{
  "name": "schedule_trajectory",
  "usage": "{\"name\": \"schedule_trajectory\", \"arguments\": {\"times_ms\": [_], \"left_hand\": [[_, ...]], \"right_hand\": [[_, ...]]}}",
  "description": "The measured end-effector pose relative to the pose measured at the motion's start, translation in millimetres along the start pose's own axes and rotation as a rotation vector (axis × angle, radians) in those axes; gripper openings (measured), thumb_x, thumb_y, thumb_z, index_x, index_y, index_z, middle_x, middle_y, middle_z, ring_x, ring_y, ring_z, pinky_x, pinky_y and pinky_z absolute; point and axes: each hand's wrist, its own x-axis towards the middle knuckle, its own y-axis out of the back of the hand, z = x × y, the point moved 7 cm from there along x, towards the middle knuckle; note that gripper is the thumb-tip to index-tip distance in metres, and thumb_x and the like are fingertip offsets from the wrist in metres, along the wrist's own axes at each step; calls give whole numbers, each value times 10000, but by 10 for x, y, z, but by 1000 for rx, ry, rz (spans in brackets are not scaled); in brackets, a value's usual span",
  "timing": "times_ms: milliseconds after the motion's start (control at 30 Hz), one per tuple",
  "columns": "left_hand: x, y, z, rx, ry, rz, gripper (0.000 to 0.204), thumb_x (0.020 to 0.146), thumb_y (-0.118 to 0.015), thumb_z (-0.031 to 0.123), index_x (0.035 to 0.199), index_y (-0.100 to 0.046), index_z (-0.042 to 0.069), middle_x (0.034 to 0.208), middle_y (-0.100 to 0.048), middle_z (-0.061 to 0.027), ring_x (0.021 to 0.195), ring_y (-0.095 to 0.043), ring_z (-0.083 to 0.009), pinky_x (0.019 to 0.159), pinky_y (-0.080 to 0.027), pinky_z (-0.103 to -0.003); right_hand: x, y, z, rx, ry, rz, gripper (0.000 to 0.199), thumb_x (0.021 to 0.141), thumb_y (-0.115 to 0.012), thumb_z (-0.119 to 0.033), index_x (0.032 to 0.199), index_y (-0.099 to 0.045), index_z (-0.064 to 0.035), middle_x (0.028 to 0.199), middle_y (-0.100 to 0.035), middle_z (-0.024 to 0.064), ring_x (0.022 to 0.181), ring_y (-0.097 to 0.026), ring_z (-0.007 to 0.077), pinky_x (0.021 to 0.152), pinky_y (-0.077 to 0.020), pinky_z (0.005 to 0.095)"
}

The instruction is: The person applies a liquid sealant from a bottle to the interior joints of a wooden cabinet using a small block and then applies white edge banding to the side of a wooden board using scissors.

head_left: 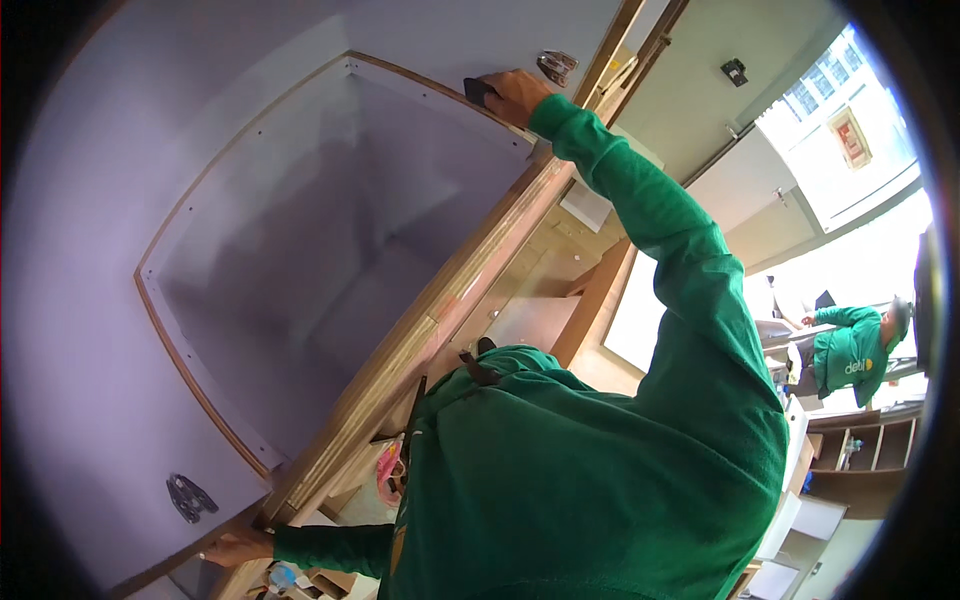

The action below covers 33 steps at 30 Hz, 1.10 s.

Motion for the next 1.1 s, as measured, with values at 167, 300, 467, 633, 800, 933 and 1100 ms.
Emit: {"name": "schedule_trajectory", "arguments": {"times_ms": [167, 300, 467, 633, 800, 933, 1100], "left_hand": [[-60, 3, 162, 71, -90, 37, 422, 1027, -454, 150, 1385, -401, -67, 1307, -507, -220, 1137, -538, -257, 1039, -419, -385], [-103, -145, 419, 125, -230, -9, 517, 962, -575, 85, 1421, -371, -38, 1368, -482, -213, 1180, -537, -273, 1069, -434, -408], [-140, -155, 517, 71, -227, -7, 542, 958, -584, 93, 1436, -357, -26, 1370, -488, -213, 1191, -538, -277, 1069, -430, -411], [-133, -213, 688, 183, -277, -36, 538, 967, -569, 105, 1435, -347, -40, 1397, -463, -224, 1234, -515, -296, 1077, -416, -415], [-154, -223, 709, 113, -279, -31, 592, 947, -622, 235, 1423, -384, -24, 1412, -457, -232, 1261, -498, -302, 1079, -406, -424], [-124, -187, 581, 69, -134, -31, 588, 970, -583, 235, 1441, -344, -24, 1433, -427, -236, 1288, -482, -288, 1069, -424, -422], [-113, -163, 601, 162, -166, -34, 553, 961, -584, 157, 1438, -364, -16, 1423, -448, -210, 1265, -490, -275, 1058, -427, -400]], "right_hand": [[150, 19, -215, -169, 128, 13, 332, 803, -568, -180, 1107, -670, -90, 873, -689, 202, 821, -667, 374, 769, -534, 463], [255, -128, -52, -231, 76, 17, 292, 794, -573, -183, 1049, -682, -91, 867, -690, 193, 823, -664, 377, 782, -535, 466], [265, -237, -51, -207, 85, 21, 250, 793, -575, -187, 993, -686, -84, 870, -689, 186, 825, -658, 386, 777, -530, 472], [221, -365, -90, -278, 47, -70, 269, 808, -610, -225, 1046, -696, -133, 968, -691, 158, 921, -654, 366, 849, -524, 473], [151, -160, 16, -129, 130, 42, 298, 789, -635, -243, 1039, -689, -91, 908, -688, 193, 894, -653, 377, 830, -517, 460], [61, 48, 66, -129, 151, 129, 351, 776, -638, -263, 1074, -683, -83, 904, -685, 217, 886, -653, 393, 826, -516, 453], [-26, 12, 146, -220, 85, 108, 387, 777, -631, -260, 1126, -671, -98, 915, -686, 215, 897, -654, 392, 824, -519, 459]]}}
